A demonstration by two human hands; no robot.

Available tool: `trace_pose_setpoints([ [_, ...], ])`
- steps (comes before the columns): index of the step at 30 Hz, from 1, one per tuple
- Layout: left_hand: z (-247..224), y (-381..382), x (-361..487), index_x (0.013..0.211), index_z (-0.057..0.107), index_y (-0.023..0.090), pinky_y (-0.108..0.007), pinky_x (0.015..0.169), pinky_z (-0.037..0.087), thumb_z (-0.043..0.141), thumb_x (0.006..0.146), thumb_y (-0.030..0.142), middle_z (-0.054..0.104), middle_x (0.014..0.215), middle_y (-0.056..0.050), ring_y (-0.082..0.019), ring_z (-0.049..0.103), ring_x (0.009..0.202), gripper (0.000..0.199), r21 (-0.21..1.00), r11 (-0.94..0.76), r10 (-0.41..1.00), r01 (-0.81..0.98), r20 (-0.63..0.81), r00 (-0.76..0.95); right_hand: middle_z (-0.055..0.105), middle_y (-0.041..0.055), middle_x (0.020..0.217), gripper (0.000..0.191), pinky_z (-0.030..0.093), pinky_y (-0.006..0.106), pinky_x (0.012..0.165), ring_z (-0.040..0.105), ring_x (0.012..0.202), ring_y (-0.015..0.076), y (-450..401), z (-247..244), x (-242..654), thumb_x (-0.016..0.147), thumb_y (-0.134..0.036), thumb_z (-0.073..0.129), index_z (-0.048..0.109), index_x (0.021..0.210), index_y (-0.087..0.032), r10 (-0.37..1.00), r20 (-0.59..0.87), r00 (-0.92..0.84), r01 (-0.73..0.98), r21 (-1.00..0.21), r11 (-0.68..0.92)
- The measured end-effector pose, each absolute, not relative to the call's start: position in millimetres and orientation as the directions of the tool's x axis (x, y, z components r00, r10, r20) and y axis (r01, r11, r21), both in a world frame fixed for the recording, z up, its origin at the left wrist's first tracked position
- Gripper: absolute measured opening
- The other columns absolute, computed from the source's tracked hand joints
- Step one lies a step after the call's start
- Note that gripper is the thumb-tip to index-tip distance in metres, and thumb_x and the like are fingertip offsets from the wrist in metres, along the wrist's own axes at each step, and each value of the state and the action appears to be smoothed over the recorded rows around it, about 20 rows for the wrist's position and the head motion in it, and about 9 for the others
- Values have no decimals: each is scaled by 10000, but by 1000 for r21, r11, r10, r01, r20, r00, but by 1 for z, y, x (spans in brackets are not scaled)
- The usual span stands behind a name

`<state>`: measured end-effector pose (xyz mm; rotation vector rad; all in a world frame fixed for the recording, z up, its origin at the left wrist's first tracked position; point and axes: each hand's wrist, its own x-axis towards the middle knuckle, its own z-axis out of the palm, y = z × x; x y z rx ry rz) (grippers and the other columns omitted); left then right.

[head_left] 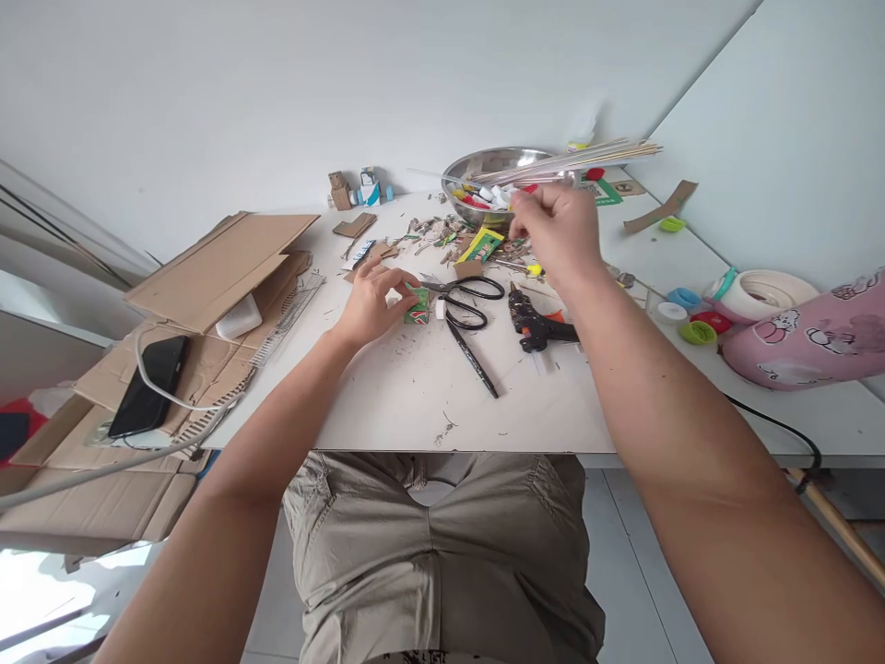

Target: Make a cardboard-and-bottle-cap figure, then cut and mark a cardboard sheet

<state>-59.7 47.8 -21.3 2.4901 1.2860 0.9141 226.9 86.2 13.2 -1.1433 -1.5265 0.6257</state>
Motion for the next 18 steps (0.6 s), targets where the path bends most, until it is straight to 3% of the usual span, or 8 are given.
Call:
trace_pose_setpoints([
  [5, -22, 47, -57, 1047, 776, 309, -566, 1288, 404, 710, 942, 308, 829, 908, -4, -270, 758, 990, 124, 434, -592, 801, 679, 413, 434, 791, 38, 942, 189, 599, 453, 951, 749, 947, 271, 61, 3, 188, 853, -245, 848, 663, 877, -272, 895, 397, -204, 403, -799, 447],
  [9, -24, 48, -59, 1123, 775, 312, -561, 1284, 397, 747, 933, 361, 835, 1138, -50, -313, 726, 1176, 198, 422, -562, 818, 712, 414, 400, 833, 92, 1177, 228, 545, 549, 1081, 752, 1186, 371, 43, -7, 159, 819, -206, 823, 718, 1013, -265, 878, 298, -374, 543, -697, 469],
  [13, -28, 55, -63, 1217, 759, 290, -551, 1264, 439, 842, 868, 462, 805, 1328, -96, -353, 688, 1321, 398, 472, -506, 856, 722, 378, 353, 841, 123, 1141, 271, 518, 608, 1088, 737, 1237, 422, 39, -18, 148, 870, -277, 780, 714, 1132, -263, 917, 217, -334, 650, -652, 391],
  [18, -30, 62, -68, 1250, 758, 270, -578, 1206, 509, 873, 824, 530, 838, 1241, -103, -359, 741, 1265, 512, 570, -382, 924, 727, 224, 310, 841, 107, 1020, 309, 497, 635, 1090, 743, 1211, 429, 40, -21, 149, 880, -385, 780, 698, 1157, -277, 917, 213, -338, 646, -656, 391],
])
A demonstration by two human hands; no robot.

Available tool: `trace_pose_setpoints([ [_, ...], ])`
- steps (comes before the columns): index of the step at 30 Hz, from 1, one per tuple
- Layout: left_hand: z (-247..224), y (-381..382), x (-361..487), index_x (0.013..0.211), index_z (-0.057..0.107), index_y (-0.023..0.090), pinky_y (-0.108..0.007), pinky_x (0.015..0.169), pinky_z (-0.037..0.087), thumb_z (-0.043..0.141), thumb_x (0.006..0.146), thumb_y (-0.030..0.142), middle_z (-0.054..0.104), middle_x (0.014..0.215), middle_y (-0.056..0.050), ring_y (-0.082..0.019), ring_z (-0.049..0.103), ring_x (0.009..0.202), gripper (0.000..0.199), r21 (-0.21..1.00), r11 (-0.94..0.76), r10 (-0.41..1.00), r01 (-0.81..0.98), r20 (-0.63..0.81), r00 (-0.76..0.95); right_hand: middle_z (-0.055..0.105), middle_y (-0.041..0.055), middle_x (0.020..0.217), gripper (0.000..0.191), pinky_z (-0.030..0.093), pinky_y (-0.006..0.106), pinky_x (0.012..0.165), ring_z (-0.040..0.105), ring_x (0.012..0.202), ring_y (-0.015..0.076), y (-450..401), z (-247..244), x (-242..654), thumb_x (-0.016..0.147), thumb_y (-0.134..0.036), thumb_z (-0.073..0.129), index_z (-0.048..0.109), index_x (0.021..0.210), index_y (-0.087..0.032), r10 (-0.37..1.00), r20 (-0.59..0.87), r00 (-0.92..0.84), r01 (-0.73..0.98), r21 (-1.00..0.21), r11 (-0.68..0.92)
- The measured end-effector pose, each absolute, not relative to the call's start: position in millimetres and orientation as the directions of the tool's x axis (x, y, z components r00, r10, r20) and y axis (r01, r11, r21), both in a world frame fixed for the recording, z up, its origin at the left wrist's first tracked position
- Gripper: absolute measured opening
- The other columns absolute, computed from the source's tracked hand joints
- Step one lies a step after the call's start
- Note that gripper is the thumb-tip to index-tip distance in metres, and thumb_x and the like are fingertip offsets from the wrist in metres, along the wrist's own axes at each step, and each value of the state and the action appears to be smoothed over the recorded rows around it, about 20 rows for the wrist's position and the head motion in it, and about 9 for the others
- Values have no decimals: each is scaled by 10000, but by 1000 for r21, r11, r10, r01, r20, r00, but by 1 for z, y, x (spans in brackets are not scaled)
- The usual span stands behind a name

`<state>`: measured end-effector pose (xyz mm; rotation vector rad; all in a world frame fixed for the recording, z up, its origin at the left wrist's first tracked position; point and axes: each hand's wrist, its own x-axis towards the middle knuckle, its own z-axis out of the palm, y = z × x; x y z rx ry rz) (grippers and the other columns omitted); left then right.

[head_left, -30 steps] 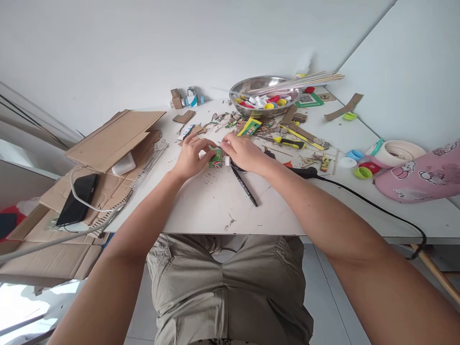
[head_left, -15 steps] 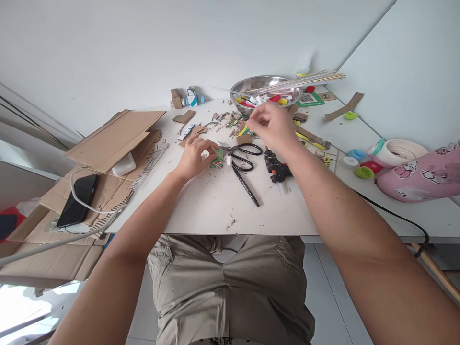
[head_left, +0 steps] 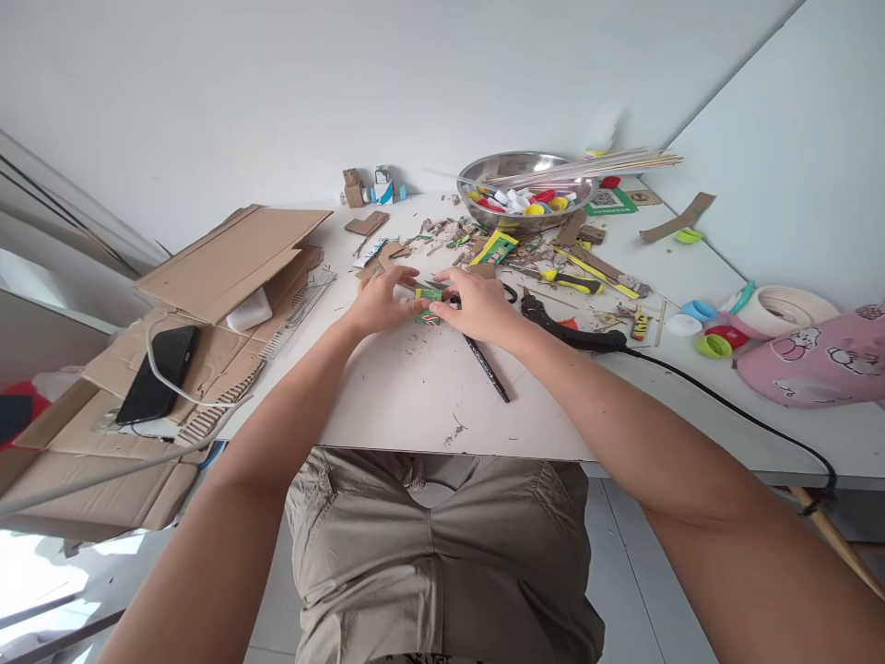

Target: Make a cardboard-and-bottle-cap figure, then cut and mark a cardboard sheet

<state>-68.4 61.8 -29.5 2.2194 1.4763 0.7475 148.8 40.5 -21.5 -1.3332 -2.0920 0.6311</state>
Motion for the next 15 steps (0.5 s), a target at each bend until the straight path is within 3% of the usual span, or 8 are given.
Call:
trace_pose_setpoints([
  [5, -25, 60, -74, 1195, 806, 285, -617, 1257, 457, 888, 791, 480, 869, 1134, -77, -363, 749, 1246, 456, 610, -402, 904, 683, 147, 401, 830, 80, 1008, 382, 505, 595, 1077, 773, 1111, 397, 35, -13, 154, 809, -356, 843, 690, 1150, -276, 909, 144, -390, 635, -673, 379],
  [8, -24, 59, -74, 1204, 808, 272, -558, 1200, 521, 933, 739, 488, 865, 1131, -76, -332, 780, 1140, 528, 678, -408, 884, 611, 127, 449, 813, 42, 1002, 433, 551, 517, 1015, 779, 1030, 347, 33, -12, 158, 754, -339, 886, 675, 1130, -299, 885, 170, -432, 550, -728, 409],
  [15, -23, 55, -67, 1239, 737, 225, -446, 1121, 573, 984, 703, 499, 815, 1261, -118, -305, 760, 1233, 650, 847, -435, 869, 304, 307, 387, 761, 27, 1034, 563, 603, 488, 1010, 761, 1074, 313, 35, -5, 165, 685, -284, 892, 616, 1175, -316, 878, 328, -348, 324, -837, 441],
])
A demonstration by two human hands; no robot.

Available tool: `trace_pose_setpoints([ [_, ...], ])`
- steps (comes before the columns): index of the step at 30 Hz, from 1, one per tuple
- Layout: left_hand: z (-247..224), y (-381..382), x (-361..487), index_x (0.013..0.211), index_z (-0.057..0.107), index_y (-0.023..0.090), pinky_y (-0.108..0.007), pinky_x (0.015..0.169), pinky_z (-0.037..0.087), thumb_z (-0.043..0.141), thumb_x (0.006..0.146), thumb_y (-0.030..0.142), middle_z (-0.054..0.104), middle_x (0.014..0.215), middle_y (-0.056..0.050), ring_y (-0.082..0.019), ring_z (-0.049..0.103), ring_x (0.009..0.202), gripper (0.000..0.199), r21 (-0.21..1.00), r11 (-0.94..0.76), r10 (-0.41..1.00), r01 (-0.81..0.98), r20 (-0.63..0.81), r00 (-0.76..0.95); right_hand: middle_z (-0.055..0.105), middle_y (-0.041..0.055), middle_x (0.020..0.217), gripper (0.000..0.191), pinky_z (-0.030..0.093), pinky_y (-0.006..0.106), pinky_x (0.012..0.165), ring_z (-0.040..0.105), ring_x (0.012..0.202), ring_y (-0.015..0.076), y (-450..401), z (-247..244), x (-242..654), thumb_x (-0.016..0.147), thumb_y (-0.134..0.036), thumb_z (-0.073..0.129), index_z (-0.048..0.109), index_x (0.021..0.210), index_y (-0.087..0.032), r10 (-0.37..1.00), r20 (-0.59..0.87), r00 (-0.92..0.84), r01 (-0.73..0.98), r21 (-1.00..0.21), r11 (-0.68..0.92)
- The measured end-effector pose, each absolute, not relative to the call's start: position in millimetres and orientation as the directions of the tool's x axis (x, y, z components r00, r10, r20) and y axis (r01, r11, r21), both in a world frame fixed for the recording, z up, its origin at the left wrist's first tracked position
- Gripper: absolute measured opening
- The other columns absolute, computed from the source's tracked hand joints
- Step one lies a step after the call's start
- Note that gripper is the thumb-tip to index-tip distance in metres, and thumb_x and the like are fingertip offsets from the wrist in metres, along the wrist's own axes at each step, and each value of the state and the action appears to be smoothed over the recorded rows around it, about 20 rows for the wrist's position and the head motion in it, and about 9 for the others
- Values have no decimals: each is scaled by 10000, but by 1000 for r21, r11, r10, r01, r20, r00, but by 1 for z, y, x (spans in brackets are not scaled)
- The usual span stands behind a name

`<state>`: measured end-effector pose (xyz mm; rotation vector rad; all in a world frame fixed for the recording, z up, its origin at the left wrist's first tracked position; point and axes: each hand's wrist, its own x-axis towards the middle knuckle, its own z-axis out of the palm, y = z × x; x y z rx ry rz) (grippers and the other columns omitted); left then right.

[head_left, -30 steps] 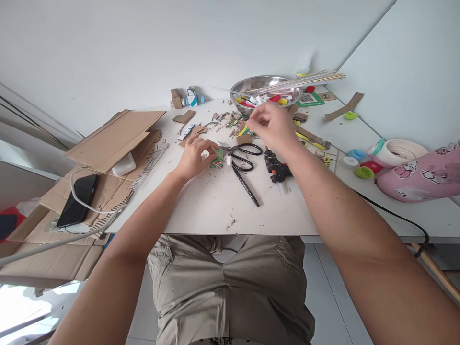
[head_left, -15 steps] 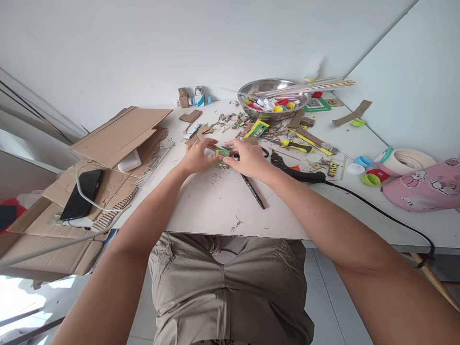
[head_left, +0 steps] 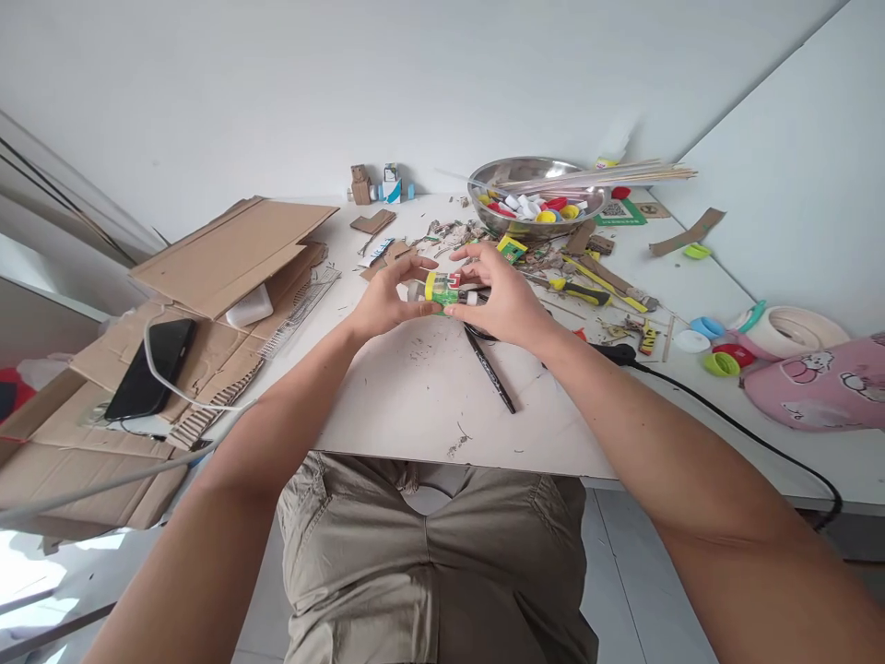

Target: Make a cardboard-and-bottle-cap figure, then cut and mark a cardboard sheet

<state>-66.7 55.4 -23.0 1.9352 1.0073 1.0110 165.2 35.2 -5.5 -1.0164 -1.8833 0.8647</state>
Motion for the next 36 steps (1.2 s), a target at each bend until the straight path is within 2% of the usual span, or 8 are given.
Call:
trace_pose_setpoints([
  [5, -26, 50, -55, 1104, 734, 227, -439, 968, 639, 949, 698, 664, 826, 1110, -85, -288, 783, 1081, 634, 931, -344, 880, 122, 275, 388, 756, 25, 1057, 551, 628, 485, 1012, 782, 1011, 284, 36, 1, 166, 681, -316, 863, 571, 1149, -307, 863, 343, -372, 195, -880, 433],
  [9, -32, 48, -47, 1090, 749, 228, -454, 986, 634, 938, 704, 688, 836, 1095, -74, -280, 779, 1046, 630, 937, -339, 899, 86, 295, 324, 752, 29, 1078, 537, 626, 474, 1045, 774, 1041, 273, 38, -2, 164, 692, -366, 882, 580, 1131, -302, 857, 382, -345, 178, -870, 460],
  [19, -25, 34, -43, 1194, 761, 261, -454, 1012, 612, 892, 836, 427, 843, 1198, -80, -294, 762, 1119, 416, 685, -584, 801, 436, 572, 174, 777, 90, 1278, 364, 528, 532, 1191, 707, 1294, 341, 35, 1, 166, 788, -307, 767, 643, 1130, -304, 809, 480, -340, 326, -747, 580],
  [24, -28, 30, -40, 1212, 756, 261, -472, 1046, 604, 863, 874, 489, 838, 1200, -85, -303, 763, 1140, 421, 672, -590, 795, 447, 581, 176, 773, 92, 1317, 361, 509, 540, 1219, 688, 1341, 347, 32, 1, 165, 843, -397, 774, 645, 1171, -319, 806, 480, -347, 294, -760, 580],
  [28, -28, 34, -39, 1230, 764, 256, -475, 1106, 585, 889, 813, 659, 827, 1283, -103, -315, 749, 1232, 593, 800, -534, 845, 273, 495, 201, 753, 87, 1335, 455, 546, 508, 1177, 702, 1335, 332, 33, 1, 169, 824, -456, 838, 638, 1211, -324, 820, 466, -334, 275, -783, 557],
  [31, -26, 41, -43, 1221, 780, 258, -493, 1146, 571, 944, 605, 838, 820, 1300, -108, -350, 732, 1307, 862, 916, -401, 865, 5, 377, 330, 746, 81, 1342, 548, 576, 505, 1127, 700, 1341, 336, 37, 1, 176, 810, -519, 880, 624, 1259, -338, 830, 460, -314, 269, -795, 543],
  [33, -24, 44, -46, 1189, 800, 256, -498, 1172, 557, 925, 526, 914, 822, 1287, -106, -371, 714, 1348, 942, 957, -258, 863, -134, 291, 412, 741, 77, 1355, 601, 602, 498, 1085, 691, 1360, 336, 41, 1, 181, 807, -602, 887, 616, 1277, -344, 820, 466, -332, 229, -803, 550],
  [36, -24, 45, -49, 1189, 815, 236, -493, 1219, 529, 799, 661, 974, 822, 1286, -114, -371, 681, 1412, 907, 968, -45, 868, -246, 160, 471, 729, 85, 1389, 683, 622, 498, 1072, 679, 1394, 342, 45, 0, 184, 796, -723, 874, 609, 1293, -338, 788, 471, -396, 160, -810, 564],
])
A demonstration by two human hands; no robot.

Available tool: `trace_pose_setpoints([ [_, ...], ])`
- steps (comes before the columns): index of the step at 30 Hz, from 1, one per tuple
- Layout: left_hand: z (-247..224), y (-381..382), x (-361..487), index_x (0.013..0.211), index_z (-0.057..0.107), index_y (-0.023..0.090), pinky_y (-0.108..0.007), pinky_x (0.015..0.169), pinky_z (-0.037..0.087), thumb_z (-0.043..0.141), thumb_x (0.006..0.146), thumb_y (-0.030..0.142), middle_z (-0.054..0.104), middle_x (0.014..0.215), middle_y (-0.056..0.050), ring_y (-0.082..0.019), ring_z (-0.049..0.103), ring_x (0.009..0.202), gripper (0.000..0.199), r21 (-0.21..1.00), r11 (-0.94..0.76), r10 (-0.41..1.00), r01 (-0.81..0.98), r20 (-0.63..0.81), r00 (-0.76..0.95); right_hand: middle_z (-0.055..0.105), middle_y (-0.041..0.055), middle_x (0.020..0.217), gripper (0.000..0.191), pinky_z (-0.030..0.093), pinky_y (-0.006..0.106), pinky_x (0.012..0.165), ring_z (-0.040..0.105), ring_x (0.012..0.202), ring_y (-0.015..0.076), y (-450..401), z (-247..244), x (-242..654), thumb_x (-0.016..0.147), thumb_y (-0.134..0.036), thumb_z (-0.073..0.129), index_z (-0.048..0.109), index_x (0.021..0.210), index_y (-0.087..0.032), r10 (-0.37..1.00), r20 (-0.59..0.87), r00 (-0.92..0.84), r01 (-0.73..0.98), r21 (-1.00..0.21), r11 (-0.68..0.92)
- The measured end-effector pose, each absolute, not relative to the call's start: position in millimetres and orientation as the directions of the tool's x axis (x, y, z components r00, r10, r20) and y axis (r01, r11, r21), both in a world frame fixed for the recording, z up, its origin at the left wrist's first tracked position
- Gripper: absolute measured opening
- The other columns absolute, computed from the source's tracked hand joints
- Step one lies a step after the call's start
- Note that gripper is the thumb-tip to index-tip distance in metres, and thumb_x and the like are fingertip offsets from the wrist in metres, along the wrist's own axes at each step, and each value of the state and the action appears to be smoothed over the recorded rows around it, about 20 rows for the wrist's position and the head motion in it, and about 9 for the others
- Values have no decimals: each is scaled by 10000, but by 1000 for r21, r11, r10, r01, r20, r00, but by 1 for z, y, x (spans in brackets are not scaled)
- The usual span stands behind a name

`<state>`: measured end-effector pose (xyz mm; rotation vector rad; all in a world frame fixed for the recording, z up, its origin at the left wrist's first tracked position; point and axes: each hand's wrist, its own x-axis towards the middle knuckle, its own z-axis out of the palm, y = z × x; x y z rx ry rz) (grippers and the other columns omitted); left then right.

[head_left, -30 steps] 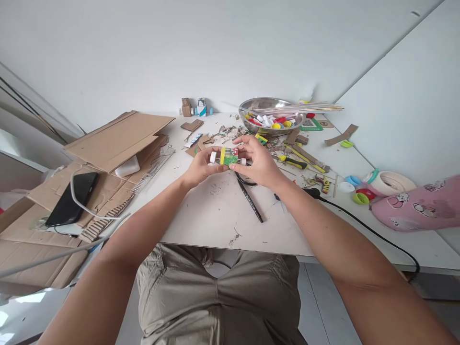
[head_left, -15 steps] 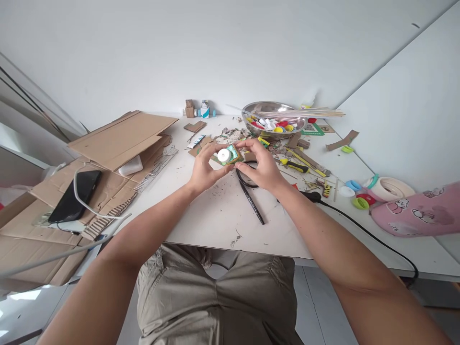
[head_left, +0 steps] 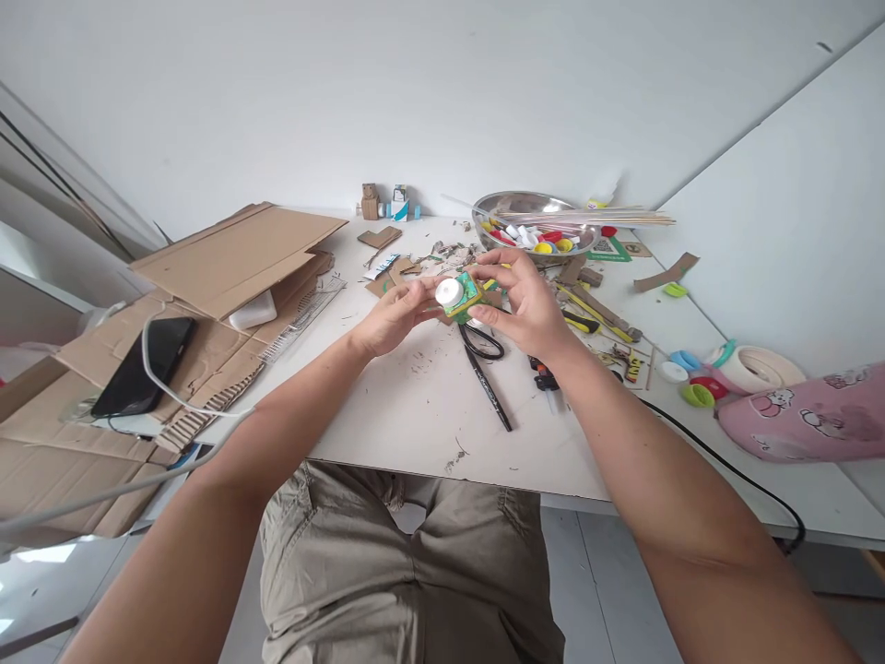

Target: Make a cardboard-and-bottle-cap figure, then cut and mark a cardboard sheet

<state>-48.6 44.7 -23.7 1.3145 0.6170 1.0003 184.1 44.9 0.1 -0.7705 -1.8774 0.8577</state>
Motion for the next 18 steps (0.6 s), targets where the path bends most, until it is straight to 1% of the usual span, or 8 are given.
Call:
trace_pose_setpoints([
  [3, -24, 41, -47, 1226, 803, 225, -494, 1238, 530, 657, 879, 913, 818, 1328, -115, -342, 677, 1434, 785, 947, 165, 834, -274, 14, 552, 715, 101, 1432, 707, 613, 535, 1106, 680, 1403, 359, 45, -1, 184, 800, -758, 863, 612, 1307, -334, 760, 464, -455, 151, -801, 579],
  [5, -24, 39, -45, 1235, 792, 221, -502, 1237, 540, 643, 962, 824, 812, 1359, -119, -322, 708, 1401, 678, 924, 279, 782, -264, -59, 621, 711, 109, 1451, 691, 606, 563, 1110, 686, 1392, 369, 44, -1, 183, 813, -750, 858, 618, 1312, -337, 744, 457, -489, 162, -790, 591],
  [6, -24, 39, -45, 1237, 787, 219, -506, 1236, 544, 658, 978, 785, 811, 1364, -124, -316, 728, 1376, 636, 912, 322, 752, -255, -83, 653, 712, 111, 1452, 677, 604, 574, 1109, 690, 1385, 372, 43, -1, 183, 823, -739, 855, 620, 1316, -339, 737, 453, -501, 170, -784, 597],
  [9, -24, 39, -46, 1247, 779, 211, -516, 1234, 544, 685, 979, 753, 830, 1317, -137, -317, 773, 1314, 612, 880, 414, 676, -234, -124, 727, 727, 111, 1430, 625, 598, 593, 1111, 705, 1362, 373, 41, 1, 184, 858, -687, 847, 625, 1327, -337, 720, 462, -517, 186, -761, 622],
  [12, -23, 41, -48, 1236, 783, 195, -514, 1233, 542, 683, 990, 732, 866, 1182, -134, -304, 820, 1209, 598, 851, 465, 641, -243, -134, 756, 759, 100, 1362, 594, 591, 583, 1128, 703, 1375, 364, 41, 3, 184, 878, -670, 838, 625, 1325, -341, 699, 483, -527, 176, -743, 646],
  [16, -20, 40, -47, 1112, 809, 173, -498, 1216, 569, 810, 976, 510, 874, 1010, -98, -251, 851, 1008, 364, 817, 494, 668, -297, -138, 731, 773, 96, 1342, 629, 583, 569, 1155, 666, 1440, 357, 41, 2, 183, 869, -709, 835, 609, 1330, -346, 693, 494, -525, 196, -723, 663],
  [18, -19, 39, -46, 1045, 809, 173, -492, 1198, 589, 857, 938, 410, 872, 1002, -86, -247, 846, 998, 264, 813, 469, 723, -344, -130, 679, 767, 93, 1376, 649, 571, 571, 1179, 660, 1453, 355, 43, 1, 182, 855, -700, 853, 596, 1337, -349, 694, 530, -488, 208, -701, 682],
])
